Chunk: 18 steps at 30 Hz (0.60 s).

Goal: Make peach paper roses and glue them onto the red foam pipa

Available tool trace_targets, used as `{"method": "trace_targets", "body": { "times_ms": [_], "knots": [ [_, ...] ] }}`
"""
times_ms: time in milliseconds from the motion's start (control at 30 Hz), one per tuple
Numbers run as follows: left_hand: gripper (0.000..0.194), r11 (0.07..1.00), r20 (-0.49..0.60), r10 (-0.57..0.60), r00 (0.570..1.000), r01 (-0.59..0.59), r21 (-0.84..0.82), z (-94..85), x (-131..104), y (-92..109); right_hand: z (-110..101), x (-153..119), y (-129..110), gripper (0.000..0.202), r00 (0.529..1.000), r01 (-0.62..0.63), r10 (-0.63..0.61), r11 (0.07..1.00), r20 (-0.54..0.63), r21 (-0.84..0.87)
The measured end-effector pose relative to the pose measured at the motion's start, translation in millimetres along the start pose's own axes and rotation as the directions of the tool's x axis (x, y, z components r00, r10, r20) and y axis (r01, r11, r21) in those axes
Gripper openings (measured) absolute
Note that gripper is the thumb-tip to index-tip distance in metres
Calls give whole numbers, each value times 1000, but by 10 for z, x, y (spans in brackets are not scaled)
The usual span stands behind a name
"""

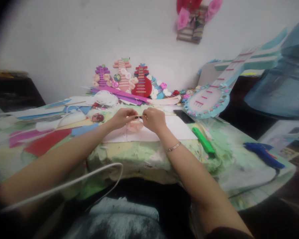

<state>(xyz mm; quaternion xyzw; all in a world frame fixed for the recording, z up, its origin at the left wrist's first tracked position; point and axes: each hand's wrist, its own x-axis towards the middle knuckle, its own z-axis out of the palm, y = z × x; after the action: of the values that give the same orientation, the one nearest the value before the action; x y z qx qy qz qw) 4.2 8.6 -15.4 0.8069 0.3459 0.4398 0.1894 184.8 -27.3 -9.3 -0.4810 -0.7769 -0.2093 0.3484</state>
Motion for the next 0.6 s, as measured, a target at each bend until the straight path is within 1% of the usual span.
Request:
{"method": "trace_targets", "body": {
  "times_ms": [133,233,367,500,600],
  "knots": [
    [23,998,-20,-7,1000,5,-65,-3,-23,53,8,1,6,16,1000,-2,2,999,5,34],
    [27,983,-17,-57,998,53,-178,-8,-40,93,28,8,21,13,1000,-13,14,997,-15,77],
    [34,925,-20,-162,987,145,-352,-18,-62,132,62,23,53,10,998,-35,42,985,-38,172],
    [37,874,-28,-235,972,198,-443,-17,-68,145,90,34,82,12,995,-52,72,964,-67,261],
    [39,846,-17,-260,966,219,-486,-7,-59,131,104,39,99,11,994,-56,82,951,-73,303]
  ]
}}
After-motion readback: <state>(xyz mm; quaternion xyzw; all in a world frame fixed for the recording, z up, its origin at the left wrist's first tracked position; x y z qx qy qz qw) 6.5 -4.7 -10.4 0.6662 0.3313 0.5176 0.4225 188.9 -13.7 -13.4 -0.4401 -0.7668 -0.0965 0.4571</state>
